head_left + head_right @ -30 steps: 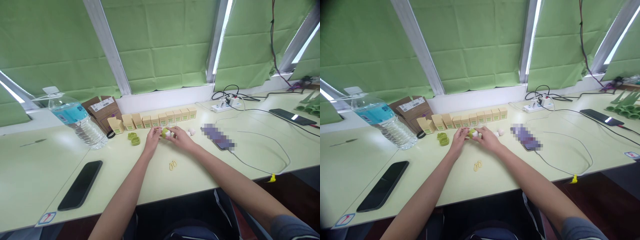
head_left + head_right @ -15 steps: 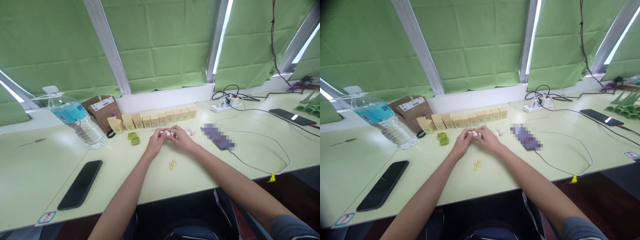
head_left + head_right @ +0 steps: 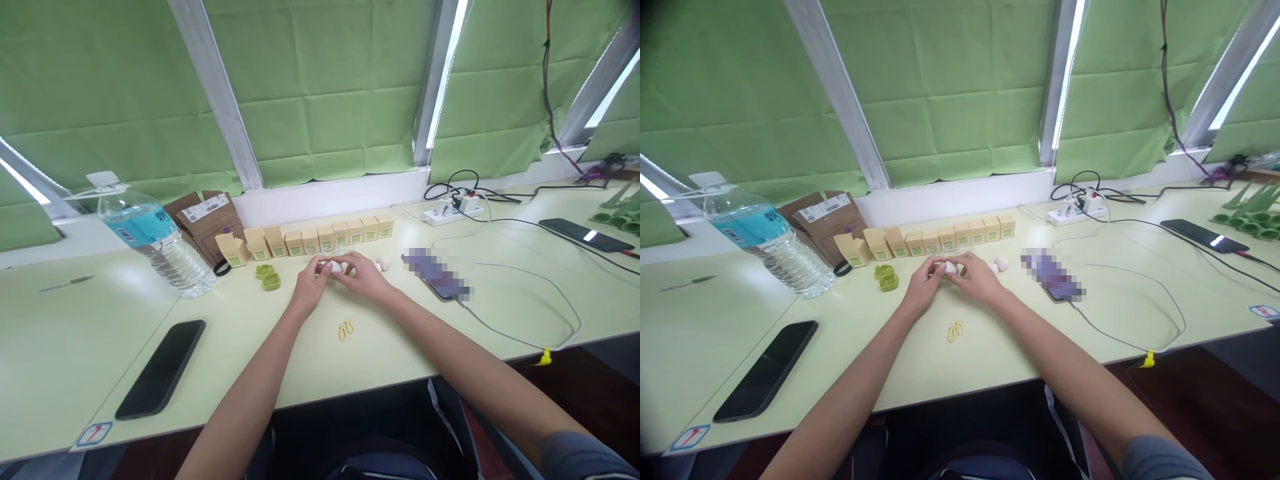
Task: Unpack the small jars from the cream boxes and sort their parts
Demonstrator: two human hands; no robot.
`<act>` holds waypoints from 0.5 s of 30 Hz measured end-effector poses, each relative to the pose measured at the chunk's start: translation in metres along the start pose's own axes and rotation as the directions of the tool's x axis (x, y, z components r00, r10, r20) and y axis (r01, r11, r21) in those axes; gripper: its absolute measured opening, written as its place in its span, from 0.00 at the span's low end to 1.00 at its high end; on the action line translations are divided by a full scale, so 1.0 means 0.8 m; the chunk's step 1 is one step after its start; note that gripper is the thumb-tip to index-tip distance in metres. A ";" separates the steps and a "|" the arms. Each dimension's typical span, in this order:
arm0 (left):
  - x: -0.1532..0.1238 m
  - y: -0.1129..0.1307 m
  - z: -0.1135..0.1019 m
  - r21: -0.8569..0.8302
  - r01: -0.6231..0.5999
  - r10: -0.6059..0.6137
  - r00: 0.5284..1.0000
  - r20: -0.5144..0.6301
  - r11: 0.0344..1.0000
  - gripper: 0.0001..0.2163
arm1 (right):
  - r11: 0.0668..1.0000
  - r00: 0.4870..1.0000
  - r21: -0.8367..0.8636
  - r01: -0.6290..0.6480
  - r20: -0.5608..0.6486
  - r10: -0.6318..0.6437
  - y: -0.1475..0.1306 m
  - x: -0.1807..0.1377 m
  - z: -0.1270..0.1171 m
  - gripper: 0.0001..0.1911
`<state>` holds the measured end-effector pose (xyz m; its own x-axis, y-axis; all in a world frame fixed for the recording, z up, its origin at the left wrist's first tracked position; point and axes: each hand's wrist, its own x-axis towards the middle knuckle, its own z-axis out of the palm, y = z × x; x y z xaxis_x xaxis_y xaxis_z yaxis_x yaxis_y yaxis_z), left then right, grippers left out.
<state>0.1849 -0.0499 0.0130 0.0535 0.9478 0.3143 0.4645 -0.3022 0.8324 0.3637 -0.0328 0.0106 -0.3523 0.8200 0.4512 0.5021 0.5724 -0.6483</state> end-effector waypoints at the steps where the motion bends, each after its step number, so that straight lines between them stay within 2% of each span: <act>1: 0.000 0.001 0.000 0.010 -0.002 0.002 1.000 -0.004 1.000 0.16 | 1.000 1.000 -0.002 0.005 0.000 -0.005 0.000 0.000 0.000 0.21; 7: -0.003 0.005 0.000 0.065 -0.023 0.022 1.000 0.017 0.998 0.15 | 1.000 1.000 -0.019 -0.022 0.008 0.022 0.001 0.001 0.000 0.25; 11: -0.004 0.006 0.000 0.099 -0.044 0.041 0.999 0.028 0.994 0.15 | 0.997 0.998 -0.040 -0.064 0.011 0.064 0.001 0.003 -0.001 0.24; 15: -0.005 0.008 0.000 0.133 -0.061 0.058 0.998 0.025 0.989 0.14 | 0.998 0.999 -0.043 -0.050 0.007 0.050 -0.001 0.002 -0.002 0.21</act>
<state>0.1875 -0.0553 0.0176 0.1028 0.9310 0.3503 0.5737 -0.3432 0.7437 0.3640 -0.0318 0.0129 -0.3324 0.8476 0.4137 0.5528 0.5305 -0.6427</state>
